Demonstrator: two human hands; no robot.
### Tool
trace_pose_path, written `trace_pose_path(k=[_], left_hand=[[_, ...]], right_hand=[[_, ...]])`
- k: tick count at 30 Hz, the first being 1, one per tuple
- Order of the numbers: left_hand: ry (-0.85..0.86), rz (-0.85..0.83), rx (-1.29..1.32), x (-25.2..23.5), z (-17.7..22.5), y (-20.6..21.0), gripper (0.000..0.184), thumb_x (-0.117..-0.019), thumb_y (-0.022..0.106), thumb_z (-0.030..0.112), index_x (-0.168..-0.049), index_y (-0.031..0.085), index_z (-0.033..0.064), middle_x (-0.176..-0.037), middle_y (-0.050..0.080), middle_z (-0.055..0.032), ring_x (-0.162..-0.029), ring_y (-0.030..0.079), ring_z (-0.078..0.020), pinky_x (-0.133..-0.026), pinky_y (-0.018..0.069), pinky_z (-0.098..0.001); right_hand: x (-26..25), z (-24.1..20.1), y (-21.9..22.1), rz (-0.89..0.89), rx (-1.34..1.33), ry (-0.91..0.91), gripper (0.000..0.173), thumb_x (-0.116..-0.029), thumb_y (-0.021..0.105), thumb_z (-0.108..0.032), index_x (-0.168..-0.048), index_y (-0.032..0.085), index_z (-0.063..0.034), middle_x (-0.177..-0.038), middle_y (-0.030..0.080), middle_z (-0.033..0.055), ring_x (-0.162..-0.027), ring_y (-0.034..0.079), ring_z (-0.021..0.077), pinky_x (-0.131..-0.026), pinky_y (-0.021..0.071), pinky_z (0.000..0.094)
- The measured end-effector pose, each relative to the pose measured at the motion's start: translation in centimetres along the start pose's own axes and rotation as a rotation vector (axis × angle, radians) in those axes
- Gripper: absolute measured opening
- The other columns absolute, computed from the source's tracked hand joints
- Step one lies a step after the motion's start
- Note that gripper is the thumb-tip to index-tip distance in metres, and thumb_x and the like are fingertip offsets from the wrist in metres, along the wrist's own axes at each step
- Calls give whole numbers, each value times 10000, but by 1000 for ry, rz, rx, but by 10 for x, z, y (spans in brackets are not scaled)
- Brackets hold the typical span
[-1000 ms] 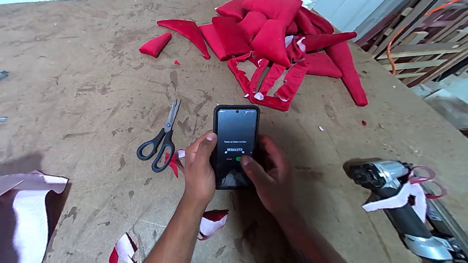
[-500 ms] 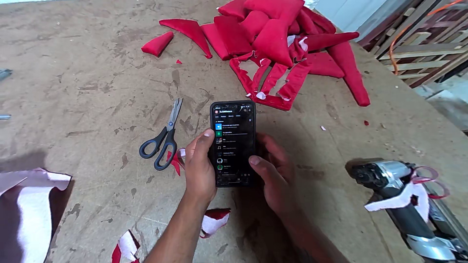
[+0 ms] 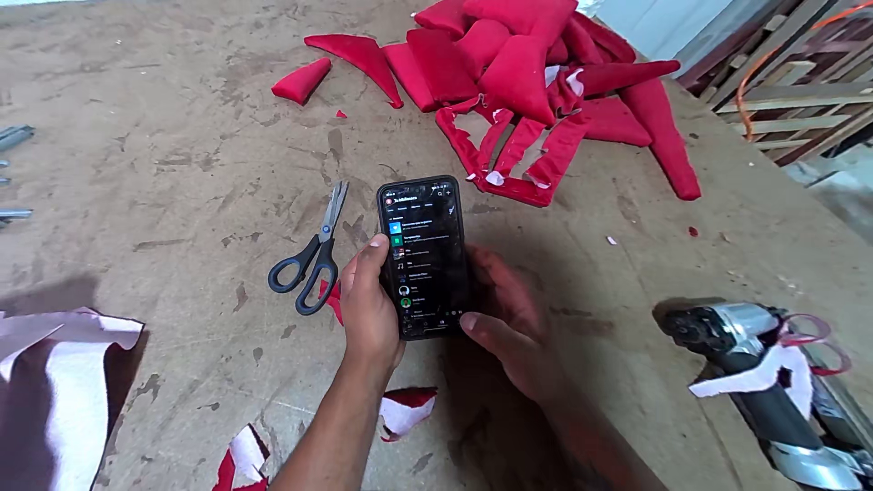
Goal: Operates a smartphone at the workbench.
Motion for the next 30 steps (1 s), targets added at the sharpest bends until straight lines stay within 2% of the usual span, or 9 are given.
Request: trace_pose_path(k=[4,14,22,26,30], left_hand=[[10,5,10,-1,2,-1,503,-1090,345,446,-1133,674,69,-1030,716,-166,-902,730,-242,-758,624,-453],[23,-15,20,-1,3,0,497,-1092,344,436,-1148,672,67,-1038,714,-167,-908,728,-245,-769,622,-451],[28,-16,3,-1,3,0,507,-1095,327,435,-1137,673,66,-1029,715,-164,-900,729,-241,-764,622,-449],[24,-30,16,-1,2,1,510,-1096,329,437,-1138,674,63,-1032,714,-165,-906,728,-239,-768,624,-447],[10,-20,-6,1,0,1,495,-1082,371,450,-1171,683,77,-1037,716,-161,-901,727,-235,-769,623,-444]], right_hand=[[0,1,4,-60,30,37,712,-869,686,-263,-1533,447,-168,-1338,636,61,-1158,657,219,-916,606,383],[0,3,5,-50,67,56,746,-851,722,-220,-1537,430,-198,-1309,652,59,-1130,678,240,-884,633,420],[-1,3,3,-38,64,85,710,-845,672,-177,-1520,455,-194,-1301,653,51,-1127,673,228,-884,623,390],[1,1,3,-93,-85,17,686,-917,649,-335,-1534,432,-129,-1369,605,117,-1192,631,259,-954,582,421],[0,3,-3,-40,-135,-8,558,-964,521,-298,-1480,496,-87,-1304,625,144,-1151,639,260,-925,580,435]])
Point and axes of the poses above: each hand's wrist, its own x-axis away from the middle knuckle, its own y-axis out of the palm, z = x × y, the point moved 9 cm from there along -x, towards the middle knuckle
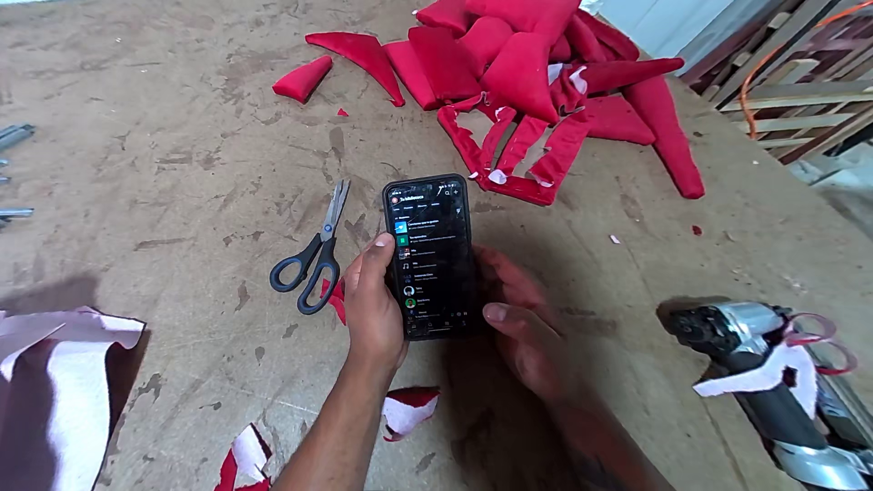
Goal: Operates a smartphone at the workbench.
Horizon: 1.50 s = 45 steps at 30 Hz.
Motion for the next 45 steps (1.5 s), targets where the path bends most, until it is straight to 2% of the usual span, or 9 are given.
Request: trace_pose_path(k=[5,18,21,34,45], left_hand=[[26,-9,-49,0,0,0,494,-1083,374,439,-1160,690,66,-1043,712,-164,-901,723,-245,-769,621,-455],[63,-21,-122,2,0,3,479,-1086,378,426,-1117,701,73,-1013,714,-153,-896,719,-233,-769,619,-445],[62,-27,-121,3,0,3,485,-1088,375,425,-1138,700,68,-1024,714,-158,-904,720,-238,-779,619,-451],[44,-31,-114,3,-2,4,480,-1088,374,428,-1132,699,78,-1018,717,-149,-902,721,-226,-780,620,-441],[41,-42,-126,4,-2,6,484,-1095,346,416,-1129,694,80,-1006,716,-138,-885,722,-216,-756,622,-432]], right_hand=[[0,0,-3,54,-15,6,523,-959,541,-268,-1446,515,-79,-1278,633,154,-1121,654,272,-899,592,438],[1,1,-5,123,30,22,514,-919,652,-300,-1388,541,-123,-1170,668,111,-1019,687,225,-822,615,381],[2,1,-5,134,62,35,507,-912,660,-309,-1378,550,-145,-1146,675,101,-995,694,218,-801,619,373],[4,0,-5,137,126,34,515,-903,692,-313,-1378,574,-154,-1141,698,72,-1006,701,191,-817,621,352],[4,0,-6,147,155,28,441,-914,670,-302,-1325,622,-147,-1110,705,63,-987,702,183,-796,622,344]])
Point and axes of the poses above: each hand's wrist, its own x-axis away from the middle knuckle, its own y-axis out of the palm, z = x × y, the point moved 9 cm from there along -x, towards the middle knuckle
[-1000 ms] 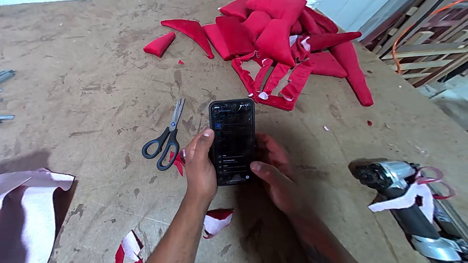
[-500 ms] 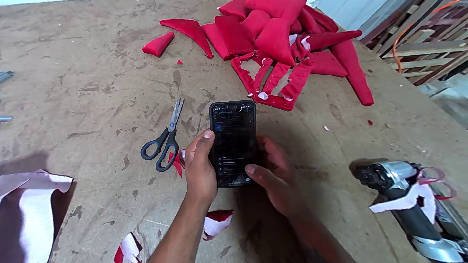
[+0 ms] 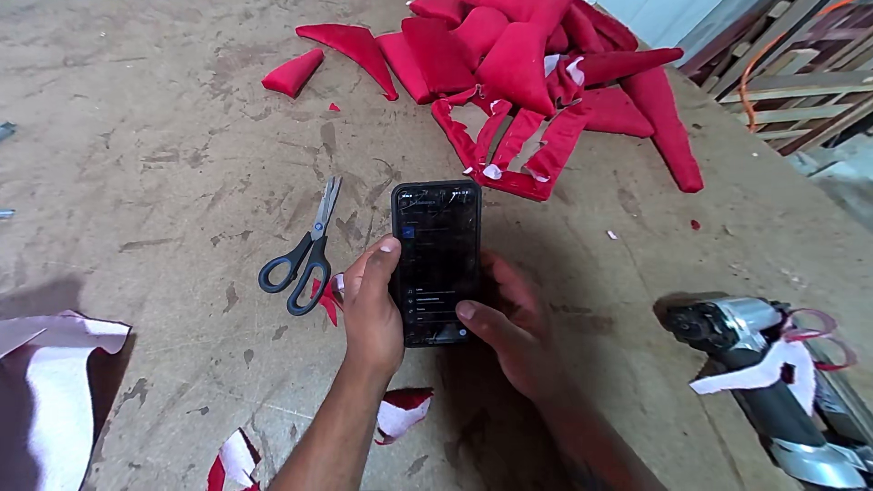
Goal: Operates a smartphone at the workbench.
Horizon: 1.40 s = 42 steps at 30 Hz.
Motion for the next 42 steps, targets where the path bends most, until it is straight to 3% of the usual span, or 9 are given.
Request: trace_pose_path(k=[17,29,42], left_hand=[[1,-6,6,0,-1,-1,492,-1090,355,435,-1151,687,77,-1031,711,-147,-904,718,-230,-765,619,-450],[-14,20,33,0,-1,-3,492,-1085,355,448,-1141,687,89,-1031,710,-140,-905,716,-226,-767,616,-447],[21,13,16,0,1,-3,498,-1090,335,438,-1209,682,100,-1075,710,-139,-948,712,-228,-804,611,-456]], right_hand=[[0,-3,3,-9,-7,-6,461,-910,675,-292,-1337,603,-135,-1115,706,63,-979,707,183,-784,627,341],[0,0,7,-79,34,22,598,-854,716,-304,-1408,545,-154,-1197,686,45,-1056,694,190,-843,629,365],[1,1,8,-100,65,32,623,-852,697,-296,-1432,521,-150,-1215,683,31,-1085,685,179,-865,623,359]])
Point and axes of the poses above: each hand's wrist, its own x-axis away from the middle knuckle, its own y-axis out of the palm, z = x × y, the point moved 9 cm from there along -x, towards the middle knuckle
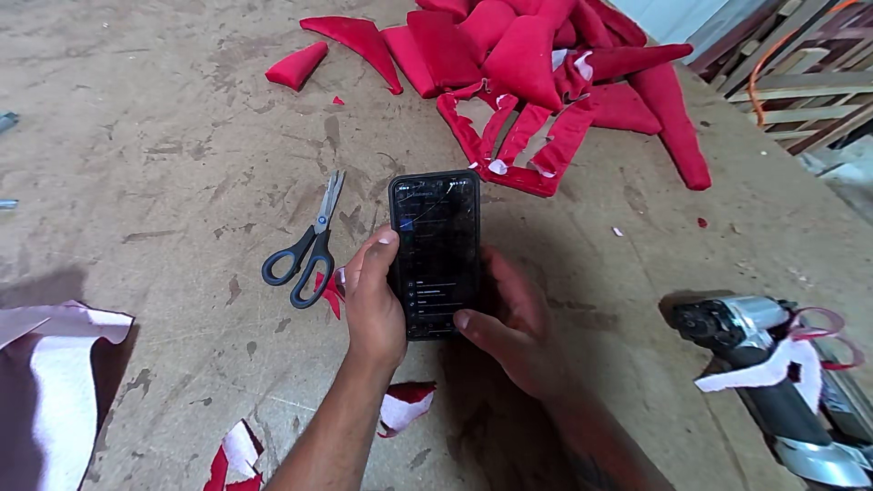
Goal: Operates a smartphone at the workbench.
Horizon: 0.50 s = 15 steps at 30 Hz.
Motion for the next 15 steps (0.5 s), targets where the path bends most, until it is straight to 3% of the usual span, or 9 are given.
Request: trace_pose_path(k=[9,15], left_hand=[[-6,0,5,0,0,0,489,-1088,341,434,-1179,688,101,-1052,709,-136,-925,714,-225,-783,613,-448],[-19,-1,11,0,-1,0,497,-1089,336,440,-1177,683,95,-1051,709,-143,-923,715,-232,-784,613,-456]], right_hand=[[-1,-2,1,-18,-115,-46,524,-962,586,-342,-1439,522,-138,-1237,666,68,-1093,673,196,-873,612,381],[-1,0,0,-15,-126,-36,521,-982,535,-334,-1455,511,-116,-1260,656,83,-1114,666,210,-875,610,393]])
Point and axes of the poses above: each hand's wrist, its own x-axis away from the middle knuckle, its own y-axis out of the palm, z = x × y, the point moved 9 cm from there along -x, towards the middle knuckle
